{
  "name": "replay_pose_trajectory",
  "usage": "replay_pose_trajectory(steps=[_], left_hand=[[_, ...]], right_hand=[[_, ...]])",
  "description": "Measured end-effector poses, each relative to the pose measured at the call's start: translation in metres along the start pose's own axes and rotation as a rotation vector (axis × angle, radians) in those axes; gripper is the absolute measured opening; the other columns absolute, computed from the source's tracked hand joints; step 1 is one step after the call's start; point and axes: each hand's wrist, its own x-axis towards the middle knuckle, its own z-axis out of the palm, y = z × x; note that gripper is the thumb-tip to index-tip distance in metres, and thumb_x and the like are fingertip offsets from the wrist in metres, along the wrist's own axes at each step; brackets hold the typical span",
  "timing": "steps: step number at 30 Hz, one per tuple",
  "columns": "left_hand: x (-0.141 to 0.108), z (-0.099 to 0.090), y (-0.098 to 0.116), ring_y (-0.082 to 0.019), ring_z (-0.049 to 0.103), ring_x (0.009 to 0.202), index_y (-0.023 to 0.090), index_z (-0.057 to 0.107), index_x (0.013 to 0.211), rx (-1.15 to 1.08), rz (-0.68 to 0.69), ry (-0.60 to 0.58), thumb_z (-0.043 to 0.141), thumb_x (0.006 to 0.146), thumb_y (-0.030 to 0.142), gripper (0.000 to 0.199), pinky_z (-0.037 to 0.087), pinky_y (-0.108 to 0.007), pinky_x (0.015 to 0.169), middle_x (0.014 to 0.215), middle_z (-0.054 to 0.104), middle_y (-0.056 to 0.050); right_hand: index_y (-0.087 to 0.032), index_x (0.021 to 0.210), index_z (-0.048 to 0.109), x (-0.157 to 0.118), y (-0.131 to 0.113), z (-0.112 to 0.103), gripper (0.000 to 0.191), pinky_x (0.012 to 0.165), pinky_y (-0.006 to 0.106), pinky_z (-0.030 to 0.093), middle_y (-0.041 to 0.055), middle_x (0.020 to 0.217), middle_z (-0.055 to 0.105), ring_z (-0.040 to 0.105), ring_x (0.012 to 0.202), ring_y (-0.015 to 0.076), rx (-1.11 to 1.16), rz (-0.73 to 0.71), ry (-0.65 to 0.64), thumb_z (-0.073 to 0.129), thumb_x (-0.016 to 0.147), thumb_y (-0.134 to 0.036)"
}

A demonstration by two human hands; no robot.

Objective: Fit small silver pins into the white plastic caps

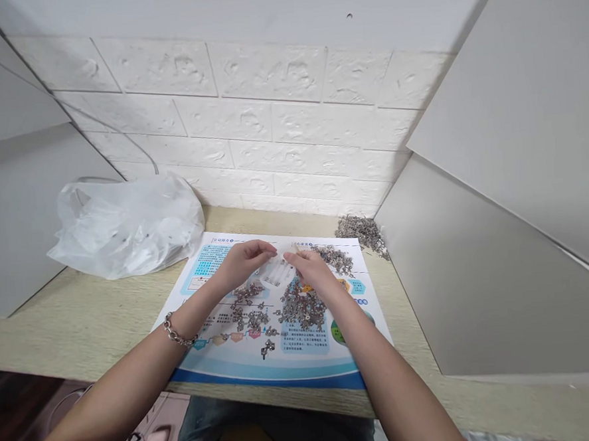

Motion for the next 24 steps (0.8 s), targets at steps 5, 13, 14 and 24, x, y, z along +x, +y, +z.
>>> replay_pose_trajectory(steps=[5, 13, 14, 24], left_hand=[[0.000, 0.000, 0.002, -0.011, 0.053, 0.065, 0.018, 0.063, 0.084, -0.021, -0.018, -0.022, 0.050, 0.079, 0.031, 0.019, 0.041, -0.023, 0.058, 0.081, 0.065, -0.003], [0.003, -0.001, -0.002, -0.014, 0.057, 0.084, 0.018, 0.064, 0.079, -0.118, 0.014, -0.061, 0.054, 0.077, 0.025, 0.012, 0.044, -0.027, 0.077, 0.094, 0.064, -0.004], [0.003, 0.000, -0.003, -0.014, 0.057, 0.083, 0.018, 0.065, 0.079, -0.137, 0.008, -0.069, 0.055, 0.076, 0.025, 0.012, 0.044, -0.027, 0.076, 0.092, 0.064, -0.004], [0.004, 0.005, -0.007, -0.012, 0.055, 0.063, 0.016, 0.067, 0.080, -0.221, -0.136, -0.114, 0.057, 0.072, 0.027, 0.017, 0.042, -0.025, 0.057, 0.076, 0.065, -0.006]], right_hand=[[-0.018, 0.064, 0.041, -0.002, -0.003, 0.002, 0.039, 0.038, 0.023, 0.023, -0.0073, 0.045, 0.031, 0.026, 0.036, 0.0056, 0.020, 0.028, -0.019, 0.058, 0.067, -0.053], [-0.018, 0.064, 0.041, -0.002, -0.003, 0.003, 0.039, 0.038, 0.022, 0.021, -0.0068, 0.046, 0.032, 0.027, 0.039, 0.0057, 0.036, 0.041, -0.024, 0.059, 0.066, -0.053], [-0.018, 0.064, 0.042, -0.002, -0.003, 0.003, 0.038, 0.039, 0.022, 0.021, -0.0067, 0.047, 0.032, 0.027, 0.039, 0.0058, 0.032, 0.043, -0.027, 0.059, 0.065, -0.052], [-0.017, 0.067, 0.044, -0.001, -0.002, 0.002, 0.039, 0.040, 0.022, 0.023, -0.0056, 0.049, 0.034, 0.031, 0.041, 0.0068, 0.018, 0.044, -0.053, 0.059, 0.066, -0.054]])
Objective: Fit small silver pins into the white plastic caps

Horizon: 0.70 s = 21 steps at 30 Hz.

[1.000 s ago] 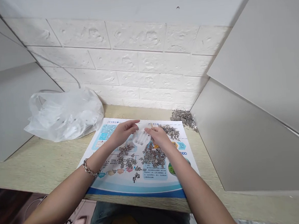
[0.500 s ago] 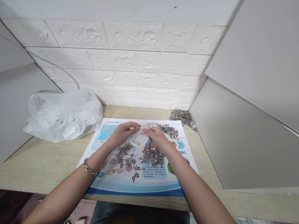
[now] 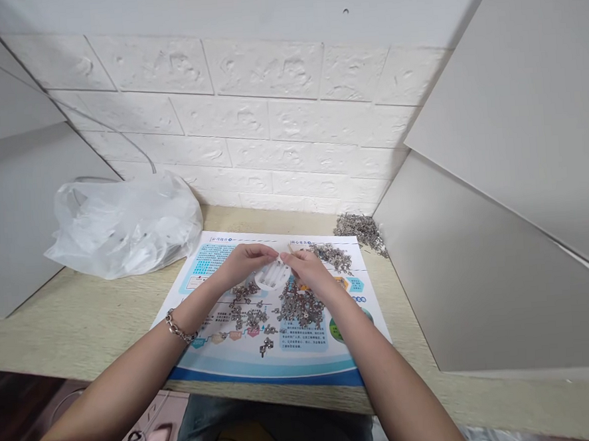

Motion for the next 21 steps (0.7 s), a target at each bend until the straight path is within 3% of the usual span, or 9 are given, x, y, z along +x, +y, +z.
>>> replay_pose_trajectory(steps=[5, 11, 21], left_hand=[[-0.002, -0.002, 0.006, -0.009, 0.046, 0.050, 0.014, 0.067, 0.082, 0.013, -0.064, 0.005, 0.057, 0.072, 0.028, 0.020, 0.034, -0.022, 0.047, 0.065, 0.062, -0.005], [-0.002, -0.004, 0.004, -0.009, 0.049, 0.057, 0.012, 0.067, 0.084, 0.033, -0.043, -0.011, 0.056, 0.072, 0.028, 0.022, 0.036, -0.022, 0.052, 0.073, 0.064, -0.007], [-0.006, -0.002, 0.003, -0.008, 0.045, 0.053, 0.020, 0.069, 0.086, 0.423, 0.177, 0.061, 0.051, 0.076, 0.026, 0.022, 0.034, -0.022, 0.055, 0.062, 0.063, -0.001]], right_hand=[[-0.017, 0.072, 0.046, 0.004, 0.006, -0.002, 0.037, 0.041, 0.022, 0.024, -0.0041, 0.054, 0.037, 0.032, 0.043, 0.0063, 0.038, -0.010, -0.026, 0.058, 0.068, -0.052], [-0.017, 0.070, 0.046, 0.004, 0.005, -0.002, 0.037, 0.040, 0.022, 0.022, -0.0044, 0.054, 0.036, 0.030, 0.042, 0.0056, 0.015, -0.031, -0.023, 0.057, 0.069, -0.052], [-0.018, 0.065, 0.042, -0.001, -0.003, 0.001, 0.039, 0.040, 0.022, 0.023, -0.0062, 0.048, 0.032, 0.029, 0.040, 0.0057, -0.019, 0.007, 0.027, 0.059, 0.067, -0.053]])
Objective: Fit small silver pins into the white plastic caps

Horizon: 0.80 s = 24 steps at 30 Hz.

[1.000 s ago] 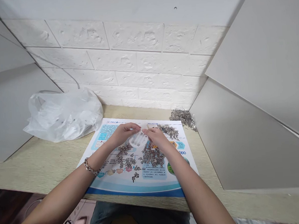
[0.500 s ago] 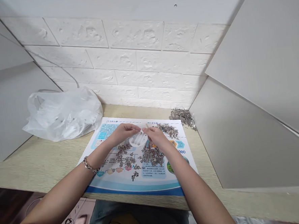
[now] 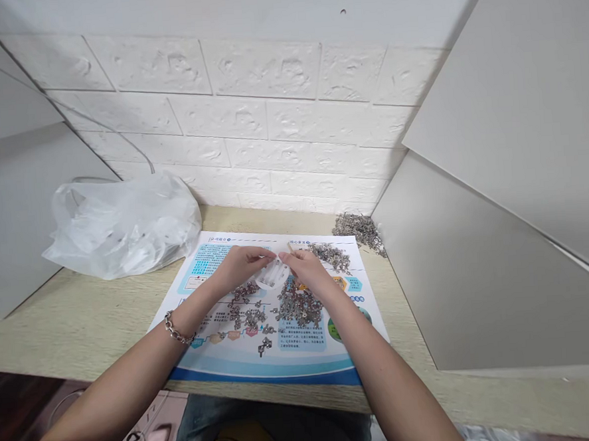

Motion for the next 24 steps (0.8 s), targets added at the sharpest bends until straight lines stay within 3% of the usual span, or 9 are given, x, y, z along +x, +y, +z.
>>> replay_pose_trajectory(steps=[9, 16, 24], left_hand=[[0.0007, -0.0017, -0.0018, -0.009, 0.047, 0.053, 0.019, 0.069, 0.092, -0.088, -0.073, -0.032, 0.054, 0.074, 0.025, 0.023, 0.033, -0.022, 0.051, 0.065, 0.065, -0.002], [0.0022, -0.0012, -0.0029, -0.013, 0.055, 0.071, 0.017, 0.068, 0.090, -0.243, -0.136, -0.018, 0.057, 0.074, 0.032, 0.025, 0.040, -0.024, 0.063, 0.085, 0.066, -0.007], [0.0035, 0.0038, 0.0014, -0.009, 0.044, 0.052, 0.013, 0.068, 0.083, -0.356, -0.310, -0.059, 0.055, 0.074, 0.037, 0.028, 0.032, -0.023, 0.051, 0.064, 0.059, -0.005]], right_hand=[[-0.017, 0.067, 0.045, 0.0016, 0.0026, 0.0001, 0.039, 0.040, 0.022, 0.023, -0.0065, 0.048, 0.033, 0.029, 0.039, 0.0054, 0.026, -0.017, -0.017, 0.059, 0.066, -0.054], [-0.017, 0.069, 0.045, 0.0033, 0.0054, -0.0009, 0.037, 0.039, 0.022, 0.021, -0.0060, 0.049, 0.034, 0.028, 0.039, 0.0050, 0.054, -0.025, -0.017, 0.057, 0.068, -0.052], [-0.018, 0.064, 0.042, 0.0046, 0.0059, 0.0004, 0.037, 0.039, 0.022, 0.023, -0.0053, 0.049, 0.035, 0.031, 0.039, 0.0061, 0.020, -0.065, 0.004, 0.057, 0.069, -0.051]])
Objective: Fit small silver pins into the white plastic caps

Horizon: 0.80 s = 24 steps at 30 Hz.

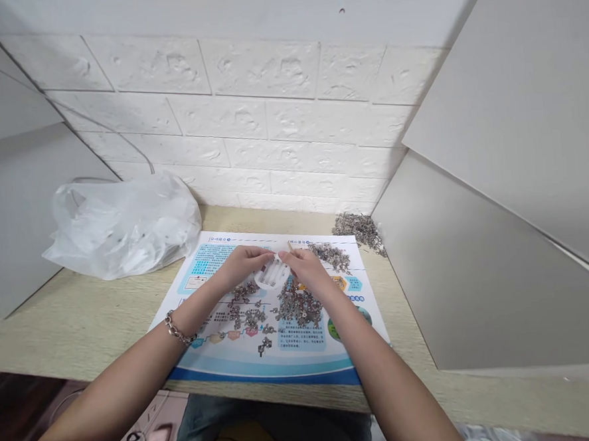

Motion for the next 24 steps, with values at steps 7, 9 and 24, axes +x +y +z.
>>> replay_pose_trajectory(steps=[7, 9, 24], left_hand=[[-0.004, 0.007, 0.005, -0.007, 0.042, 0.047, 0.011, 0.064, 0.080, -0.322, -0.116, -0.100, 0.054, 0.076, 0.036, 0.027, 0.032, -0.020, 0.045, 0.057, 0.053, -0.004], [-0.006, 0.008, 0.006, -0.006, 0.040, 0.045, 0.010, 0.061, 0.079, -0.366, -0.145, -0.138, 0.054, 0.077, 0.036, 0.027, 0.030, -0.019, 0.042, 0.055, 0.050, -0.003], [-0.006, 0.004, -0.001, -0.007, 0.048, 0.061, 0.017, 0.054, 0.113, -0.444, -0.156, -0.361, 0.054, 0.079, 0.036, 0.038, 0.046, -0.019, 0.057, 0.082, 0.054, -0.006]], right_hand=[[-0.018, 0.063, 0.042, 0.002, 0.002, -0.001, 0.040, 0.041, 0.024, 0.028, -0.0038, 0.049, 0.039, 0.036, 0.041, 0.0082, -0.116, -0.102, 0.014, 0.052, 0.070, -0.056], [-0.019, 0.063, 0.041, 0.004, 0.004, -0.001, 0.041, 0.041, 0.024, 0.028, -0.0038, 0.049, 0.039, 0.035, 0.041, 0.0084, -0.139, -0.117, 0.028, 0.051, 0.070, -0.057], [-0.021, 0.093, 0.060, -0.014, -0.009, 0.004, 0.029, 0.050, 0.024, 0.027, -0.0001, 0.055, 0.051, 0.041, 0.047, 0.0124, -0.729, -0.449, 0.253, 0.041, 0.082, -0.040]])
